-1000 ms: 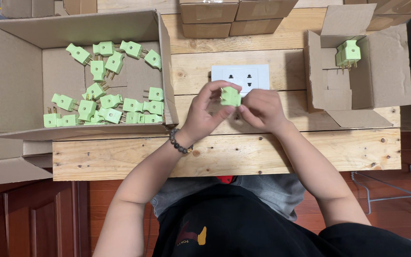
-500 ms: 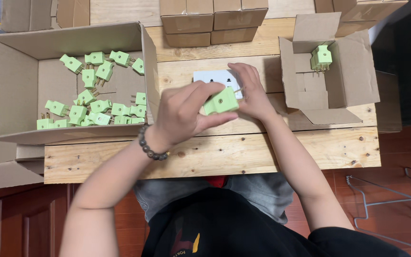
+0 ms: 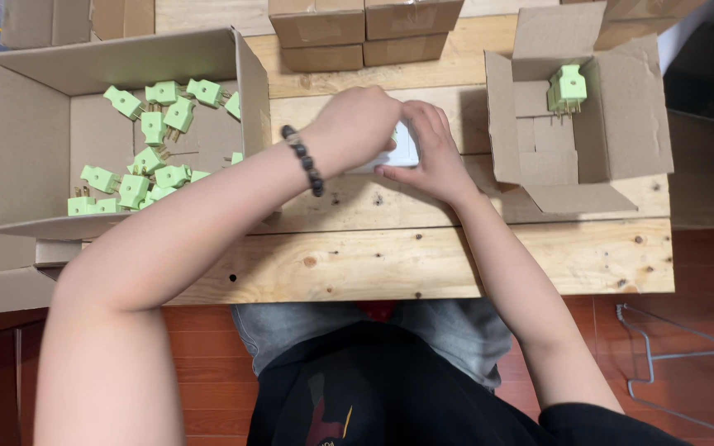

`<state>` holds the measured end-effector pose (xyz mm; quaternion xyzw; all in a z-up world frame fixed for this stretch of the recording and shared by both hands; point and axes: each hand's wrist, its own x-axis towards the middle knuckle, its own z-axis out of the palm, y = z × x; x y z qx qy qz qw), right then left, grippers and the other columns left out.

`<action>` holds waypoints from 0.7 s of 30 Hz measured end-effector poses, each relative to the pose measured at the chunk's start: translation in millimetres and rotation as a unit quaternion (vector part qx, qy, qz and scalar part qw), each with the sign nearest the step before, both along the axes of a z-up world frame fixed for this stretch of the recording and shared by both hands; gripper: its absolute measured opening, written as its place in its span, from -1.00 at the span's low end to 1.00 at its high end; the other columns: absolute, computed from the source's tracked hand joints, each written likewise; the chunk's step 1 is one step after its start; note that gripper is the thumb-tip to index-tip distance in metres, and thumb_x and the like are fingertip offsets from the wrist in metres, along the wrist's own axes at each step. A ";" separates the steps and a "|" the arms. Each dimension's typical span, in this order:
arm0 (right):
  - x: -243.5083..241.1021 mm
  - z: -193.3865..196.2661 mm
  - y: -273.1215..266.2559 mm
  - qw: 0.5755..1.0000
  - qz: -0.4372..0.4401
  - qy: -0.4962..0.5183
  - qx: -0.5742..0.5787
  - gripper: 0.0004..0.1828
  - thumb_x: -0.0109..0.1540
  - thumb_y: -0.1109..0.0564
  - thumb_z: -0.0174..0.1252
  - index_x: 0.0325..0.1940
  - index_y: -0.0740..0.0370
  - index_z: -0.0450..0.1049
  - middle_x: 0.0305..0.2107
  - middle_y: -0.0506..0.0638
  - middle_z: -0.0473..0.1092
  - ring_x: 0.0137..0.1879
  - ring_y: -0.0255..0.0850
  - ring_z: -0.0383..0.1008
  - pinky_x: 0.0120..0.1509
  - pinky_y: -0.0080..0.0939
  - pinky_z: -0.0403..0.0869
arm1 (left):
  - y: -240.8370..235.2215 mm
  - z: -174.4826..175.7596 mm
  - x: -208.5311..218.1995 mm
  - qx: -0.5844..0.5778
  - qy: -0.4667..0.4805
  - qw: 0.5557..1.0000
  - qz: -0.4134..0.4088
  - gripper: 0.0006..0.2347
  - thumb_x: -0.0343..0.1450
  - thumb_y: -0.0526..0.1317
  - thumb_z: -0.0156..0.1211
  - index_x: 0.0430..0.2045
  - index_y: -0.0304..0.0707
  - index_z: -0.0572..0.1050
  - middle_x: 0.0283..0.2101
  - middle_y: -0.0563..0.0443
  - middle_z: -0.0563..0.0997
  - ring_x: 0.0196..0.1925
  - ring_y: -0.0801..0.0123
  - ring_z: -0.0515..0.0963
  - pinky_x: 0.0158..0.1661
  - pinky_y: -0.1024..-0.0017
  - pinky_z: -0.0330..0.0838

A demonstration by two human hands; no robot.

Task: The person picks up green electrical plugs one by one from a large cardboard box, inserts them into a white wall socket to check them, and then places the plugs into a smaller cardboard box on the right.

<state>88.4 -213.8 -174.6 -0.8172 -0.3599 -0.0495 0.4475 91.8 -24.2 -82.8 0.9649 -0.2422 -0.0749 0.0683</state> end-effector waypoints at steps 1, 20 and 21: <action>-0.2 -0.3 -0.1 1.000 0.002 -0.001 0.001 0.03 0.00 -0.21 0.63 0.36 0.27 0.32 0.17 0.21 0.28 0.42 0.21 0.23 0.55 0.26 0.20 | -7.6 -2.0 4.1 0.001 -0.001 1.000 0.002 -0.78 0.25 -0.14 0.47 -0.41 -0.31 0.66 -0.47 -0.23 0.64 -0.32 -0.23 0.71 -0.29 -0.08 0.61; -1.3 9.6 0.2 0.999 0.001 0.051 -0.011 0.16 0.01 -0.21 0.63 0.51 0.24 0.19 0.30 0.19 0.24 0.46 0.17 0.22 0.58 0.25 0.20 | -1.3 -25.8 6.8 -0.045 0.032 0.998 -0.003 -0.46 0.31 -0.03 0.47 0.04 -0.50 0.51 -0.17 -0.27 0.60 -0.07 -0.20 0.63 -0.22 -0.23 0.58; -1.9 10.9 1.0 0.999 -0.003 0.050 -0.011 0.17 0.01 -0.21 0.63 0.52 0.25 0.18 0.30 0.21 0.24 0.45 0.18 0.23 0.57 0.28 0.20 | -1.1 -32.6 10.7 -0.035 0.024 0.999 -0.021 -0.47 0.32 -0.04 0.46 0.03 -0.53 0.50 -0.24 -0.24 0.62 -0.15 -0.18 0.68 -0.24 -0.17 0.59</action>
